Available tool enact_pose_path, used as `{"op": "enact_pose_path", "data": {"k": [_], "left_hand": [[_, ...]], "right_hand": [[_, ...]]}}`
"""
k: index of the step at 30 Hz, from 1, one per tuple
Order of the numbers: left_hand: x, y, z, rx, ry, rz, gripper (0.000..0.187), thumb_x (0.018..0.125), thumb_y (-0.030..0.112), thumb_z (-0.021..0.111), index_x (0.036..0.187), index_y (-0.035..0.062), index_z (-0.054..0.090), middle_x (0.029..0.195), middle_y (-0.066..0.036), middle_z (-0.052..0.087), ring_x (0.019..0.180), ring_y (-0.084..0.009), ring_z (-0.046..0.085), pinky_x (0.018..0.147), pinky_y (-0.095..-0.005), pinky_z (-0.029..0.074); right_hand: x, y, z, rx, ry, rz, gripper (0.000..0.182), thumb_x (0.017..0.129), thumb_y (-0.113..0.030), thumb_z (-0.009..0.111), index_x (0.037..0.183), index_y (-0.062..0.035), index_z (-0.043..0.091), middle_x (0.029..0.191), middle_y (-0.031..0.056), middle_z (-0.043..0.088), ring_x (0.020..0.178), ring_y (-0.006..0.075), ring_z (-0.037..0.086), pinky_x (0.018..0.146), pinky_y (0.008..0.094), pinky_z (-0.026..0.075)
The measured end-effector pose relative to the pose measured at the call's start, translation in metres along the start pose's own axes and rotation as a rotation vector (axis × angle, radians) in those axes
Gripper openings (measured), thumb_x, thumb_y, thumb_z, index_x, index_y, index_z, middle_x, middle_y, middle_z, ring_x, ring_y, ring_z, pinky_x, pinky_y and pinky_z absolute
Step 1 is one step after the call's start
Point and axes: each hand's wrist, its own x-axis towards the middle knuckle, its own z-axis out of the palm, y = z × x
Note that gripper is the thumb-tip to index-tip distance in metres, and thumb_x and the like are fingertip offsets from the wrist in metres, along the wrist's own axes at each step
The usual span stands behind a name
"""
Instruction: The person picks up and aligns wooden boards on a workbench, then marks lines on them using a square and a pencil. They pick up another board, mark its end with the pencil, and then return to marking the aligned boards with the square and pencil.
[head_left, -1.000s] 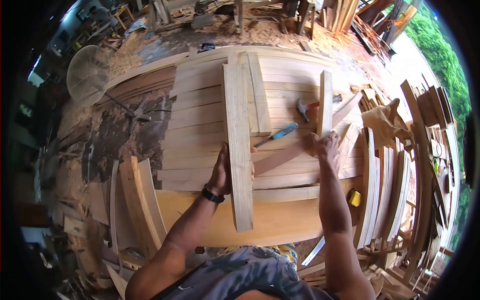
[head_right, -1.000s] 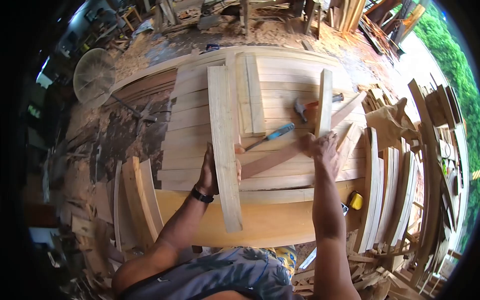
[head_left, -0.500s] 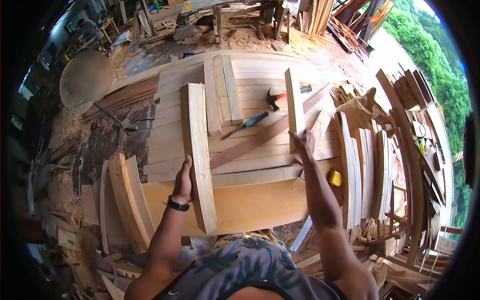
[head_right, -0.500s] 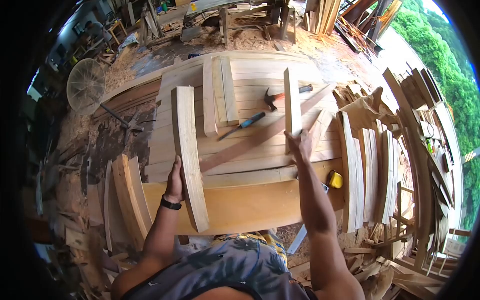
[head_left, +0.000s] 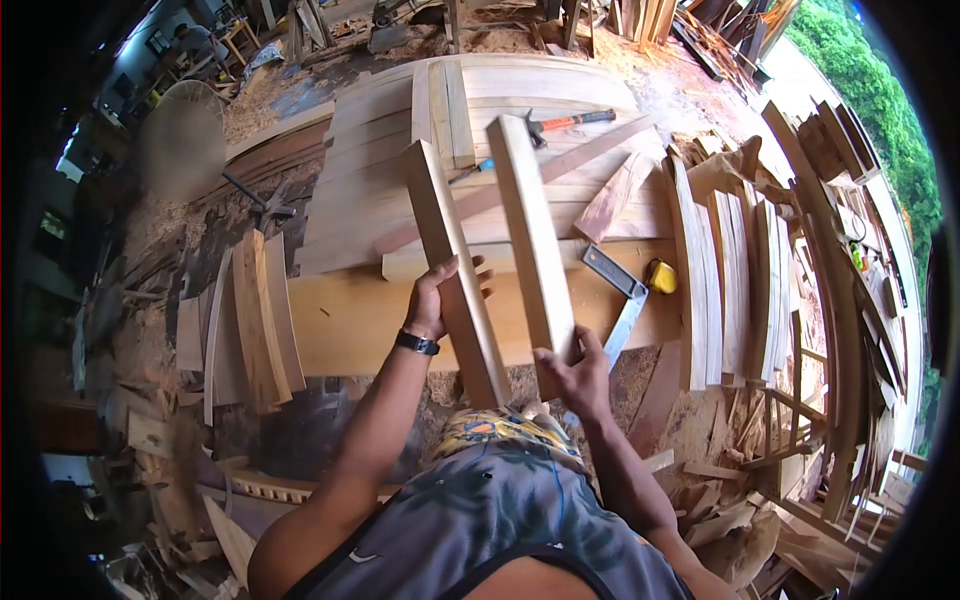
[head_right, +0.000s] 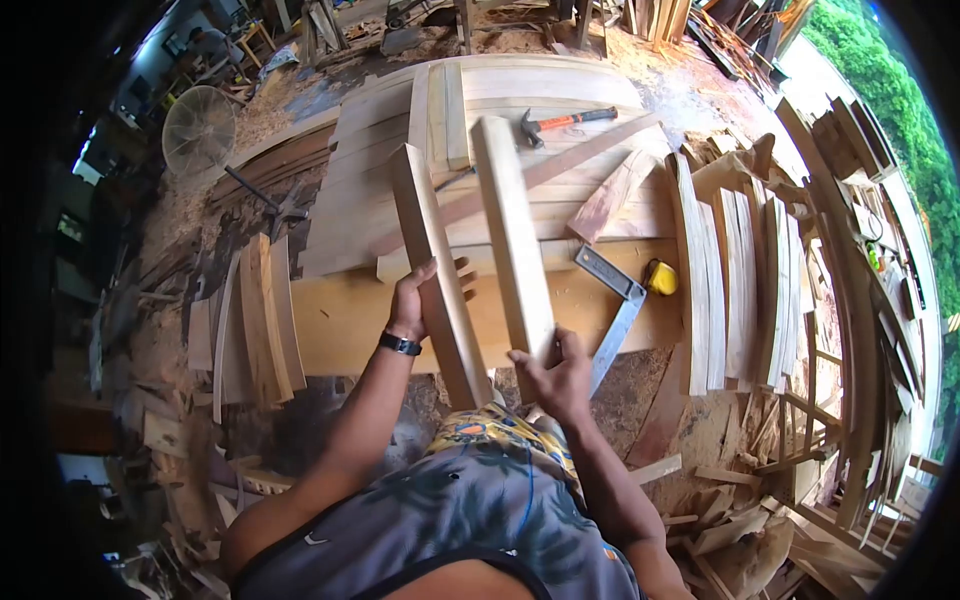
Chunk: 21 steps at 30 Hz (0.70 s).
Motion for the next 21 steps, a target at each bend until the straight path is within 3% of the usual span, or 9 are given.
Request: {"op": "enact_pose_path", "data": {"k": [1, 5, 10, 12, 13, 16, 18, 20, 21], "left_hand": [[-0.002, -0.009, 0.004, -0.070, -0.055, -0.008, 0.038, 0.098, 0.029, 0.066, 0.125, 0.0018, 0.062, 0.129, -0.016, 0.065, 0.113, -0.0355, 0.067, 0.093, -0.0561, 0.060], [-0.022, -0.047, 0.009, 0.084, 0.032, 0.061, 0.036, 0.094, 0.025, 0.072, 0.121, 0.0028, 0.063, 0.118, -0.011, 0.070, 0.104, -0.0255, 0.069, 0.093, -0.0416, 0.058], [-0.037, -0.057, -0.002, 0.222, 0.114, 0.096, 0.036, 0.083, 0.019, 0.078, 0.114, 0.0044, 0.067, 0.102, -0.008, 0.071, 0.093, -0.0206, 0.069, 0.088, -0.0360, 0.057], [-0.041, -0.047, -0.005, 0.242, 0.148, 0.098, 0.038, 0.079, 0.017, 0.079, 0.113, 0.0039, 0.067, 0.100, -0.007, 0.071, 0.093, -0.0214, 0.069, 0.086, -0.0359, 0.058], [-0.047, -0.039, -0.001, 0.251, 0.116, 0.123, 0.039, 0.080, 0.017, 0.078, 0.115, 0.0036, 0.066, 0.102, -0.007, 0.071, 0.093, -0.0217, 0.070, 0.086, -0.0360, 0.058], [-0.060, -0.011, -0.011, 0.315, 0.074, 0.159, 0.048, 0.077, 0.017, 0.078, 0.121, 0.0021, 0.063, 0.105, -0.007, 0.070, 0.095, -0.0217, 0.069, 0.087, -0.0356, 0.058], [-0.065, 0.001, -0.025, 0.385, 0.029, 0.190, 0.058, 0.074, 0.018, 0.078, 0.126, 0.0012, 0.061, 0.106, -0.007, 0.069, 0.098, -0.0223, 0.068, 0.091, -0.0365, 0.056], [-0.075, 0.013, -0.021, 0.445, 0.006, 0.166, 0.067, 0.070, 0.019, 0.079, 0.130, 0.0006, 0.059, 0.112, -0.007, 0.069, 0.103, -0.0226, 0.067, 0.095, -0.0374, 0.055], [-0.077, 0.016, -0.027, 0.468, -0.014, 0.164, 0.068, 0.069, 0.019, 0.079, 0.131, 0.0008, 0.058, 0.114, -0.008, 0.069, 0.106, -0.0224, 0.067, 0.096, -0.0374, 0.054]], "right_hand": [[-0.014, -0.014, 0.001, -0.174, -0.018, -0.044, 0.066, 0.078, -0.032, 0.090, 0.123, 0.0045, 0.060, 0.107, 0.0197, 0.066, 0.096, 0.0300, 0.068, 0.084, 0.0377, 0.056], [-0.066, -0.021, 0.000, -0.432, -0.077, -0.250, 0.081, 0.081, -0.046, 0.082, 0.139, 0.0006, 0.048, 0.128, 0.0253, 0.054, 0.113, 0.0450, 0.059, 0.095, 0.0506, 0.052], [-0.087, -0.016, -0.015, -0.447, -0.129, -0.246, 0.076, 0.085, -0.043, 0.080, 0.139, 0.0003, 0.049, 0.129, 0.0262, 0.054, 0.113, 0.0449, 0.060, 0.095, 0.0491, 0.052], [-0.083, 0.006, -0.024, -0.237, -0.168, -0.224, 0.066, 0.086, -0.037, 0.080, 0.133, 0.0025, 0.056, 0.128, 0.0261, 0.056, 0.111, 0.0432, 0.061, 0.095, 0.0491, 0.052], [-0.078, 0.022, -0.029, -0.319, -0.067, -0.261, 0.060, 0.089, -0.035, 0.078, 0.131, 0.0025, 0.058, 0.123, 0.0267, 0.058, 0.107, 0.0424, 0.062, 0.093, 0.0486, 0.053], [-0.068, 0.076, -0.047, -0.553, 0.251, -0.125, 0.062, 0.086, -0.032, 0.079, 0.131, 0.0042, 0.054, 0.117, 0.0257, 0.057, 0.108, 0.0446, 0.058, 0.094, 0.0502, 0.051], [-0.063, 0.101, -0.055, -0.595, 0.294, -0.073, 0.067, 0.084, -0.030, 0.081, 0.132, 0.0070, 0.054, 0.113, 0.0241, 0.062, 0.106, 0.0397, 0.063, 0.092, 0.0459, 0.053], [-0.057, 0.118, -0.057, -0.097, 0.072, 0.402, 0.070, 0.083, -0.027, 0.083, 0.134, 0.0093, 0.053, 0.110, 0.0221, 0.068, 0.101, 0.0320, 0.068, 0.089, 0.0407, 0.055], [-0.057, 0.136, -0.047, -0.054, 0.143, 0.413, 0.072, 0.082, -0.025, 0.083, 0.136, 0.0110, 0.052, 0.106, 0.0199, 0.071, 0.097, 0.0264, 0.069, 0.086, 0.0377, 0.055]]}}
